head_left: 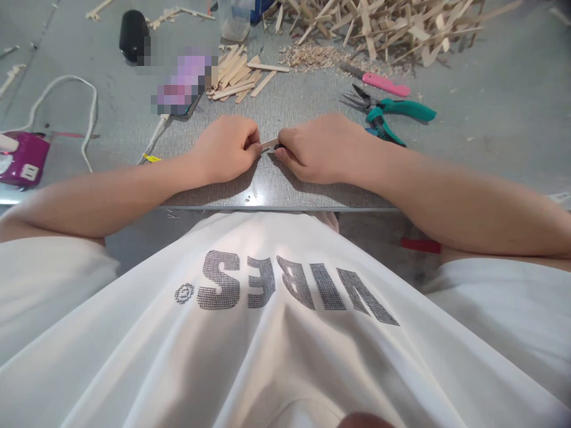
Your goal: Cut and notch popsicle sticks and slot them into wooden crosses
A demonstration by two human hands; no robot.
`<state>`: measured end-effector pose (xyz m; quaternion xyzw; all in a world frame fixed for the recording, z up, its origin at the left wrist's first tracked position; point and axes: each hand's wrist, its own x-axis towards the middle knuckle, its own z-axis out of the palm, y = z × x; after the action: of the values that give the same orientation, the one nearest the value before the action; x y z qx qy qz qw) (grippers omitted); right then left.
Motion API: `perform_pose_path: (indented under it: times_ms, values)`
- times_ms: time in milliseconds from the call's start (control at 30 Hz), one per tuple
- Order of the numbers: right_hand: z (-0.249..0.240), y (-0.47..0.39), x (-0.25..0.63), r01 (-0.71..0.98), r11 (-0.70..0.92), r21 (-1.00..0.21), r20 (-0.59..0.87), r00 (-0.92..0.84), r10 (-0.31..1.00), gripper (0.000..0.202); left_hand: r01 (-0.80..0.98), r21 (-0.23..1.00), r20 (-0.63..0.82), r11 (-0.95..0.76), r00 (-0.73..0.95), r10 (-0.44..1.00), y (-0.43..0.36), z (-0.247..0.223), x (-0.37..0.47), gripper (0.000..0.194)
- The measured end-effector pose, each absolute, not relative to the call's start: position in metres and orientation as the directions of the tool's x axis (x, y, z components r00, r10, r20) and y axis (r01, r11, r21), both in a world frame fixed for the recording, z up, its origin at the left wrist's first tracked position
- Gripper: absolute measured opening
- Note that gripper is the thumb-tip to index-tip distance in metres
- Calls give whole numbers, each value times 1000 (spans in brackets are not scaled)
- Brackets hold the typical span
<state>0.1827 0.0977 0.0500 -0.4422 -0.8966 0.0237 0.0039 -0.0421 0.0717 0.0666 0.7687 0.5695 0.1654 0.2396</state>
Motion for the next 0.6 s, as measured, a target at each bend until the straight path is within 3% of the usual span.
perform_pose_path:
  times_ms: [100, 300, 433, 600]
  values:
    - [50, 97, 180, 794, 600, -99, -5, -603, 798, 78, 793, 558, -4, -244, 297, 955, 71, 67, -42, 22]
    - [71, 91, 173, 755, 649, 91, -141, -635, 759, 64, 774, 604, -13, -190, 248, 969, 75, 64, -42, 23]
    - [78, 90, 171, 730, 676, 99, -164, -658, 735, 58, 700, 700, -33, -143, 232, 972, 76, 63, -42, 24]
    - [76, 92, 171, 727, 675, 125, -179, -653, 736, 59, 696, 707, -44, -128, 224, 974, 76, 64, -42, 24]
